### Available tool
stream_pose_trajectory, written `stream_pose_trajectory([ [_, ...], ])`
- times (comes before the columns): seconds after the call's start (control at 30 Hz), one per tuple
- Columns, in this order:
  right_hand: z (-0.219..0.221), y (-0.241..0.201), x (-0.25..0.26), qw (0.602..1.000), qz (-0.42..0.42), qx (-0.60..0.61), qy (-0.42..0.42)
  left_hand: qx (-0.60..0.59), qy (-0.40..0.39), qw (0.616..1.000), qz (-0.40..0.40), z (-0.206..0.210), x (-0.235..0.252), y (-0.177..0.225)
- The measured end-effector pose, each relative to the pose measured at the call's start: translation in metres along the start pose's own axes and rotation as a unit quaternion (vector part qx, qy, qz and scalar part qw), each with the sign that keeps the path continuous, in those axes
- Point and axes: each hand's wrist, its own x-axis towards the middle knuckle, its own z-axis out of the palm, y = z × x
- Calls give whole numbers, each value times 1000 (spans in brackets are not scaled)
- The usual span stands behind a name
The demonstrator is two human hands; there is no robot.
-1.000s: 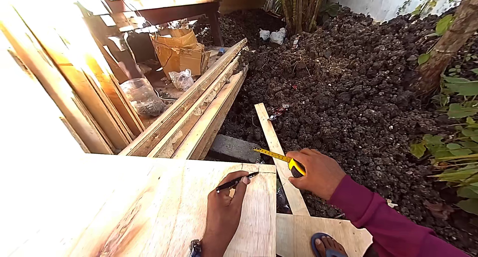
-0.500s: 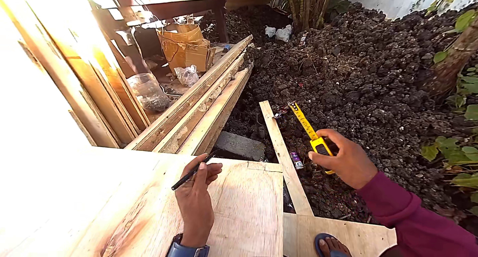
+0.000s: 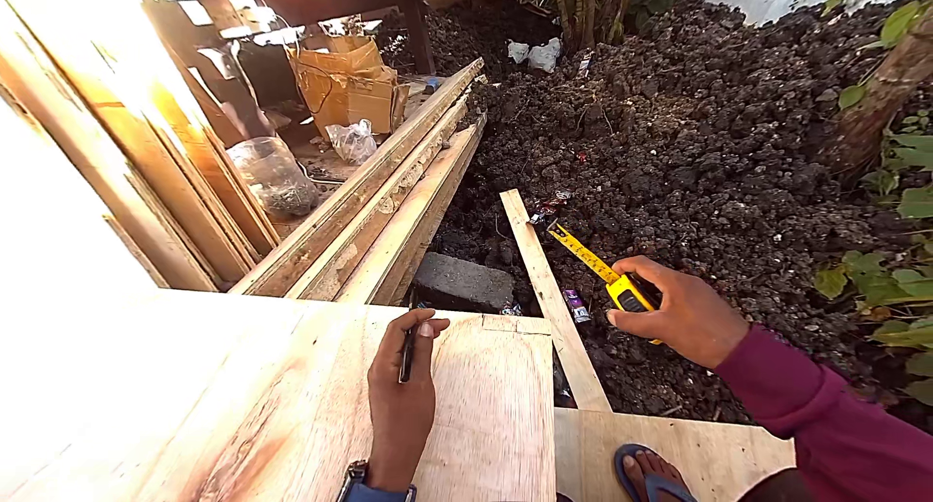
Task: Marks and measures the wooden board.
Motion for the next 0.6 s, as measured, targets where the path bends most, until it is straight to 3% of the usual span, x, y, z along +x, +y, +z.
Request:
stream_pose_trajectory([
  [0.33,4,-2,-1,1000,-22,17,-2,-65,17,998,-8,4,3,3],
  [0.6,5,-5,-1,999,-28,27,9,-41,13,998,-47,3,4,3],
])
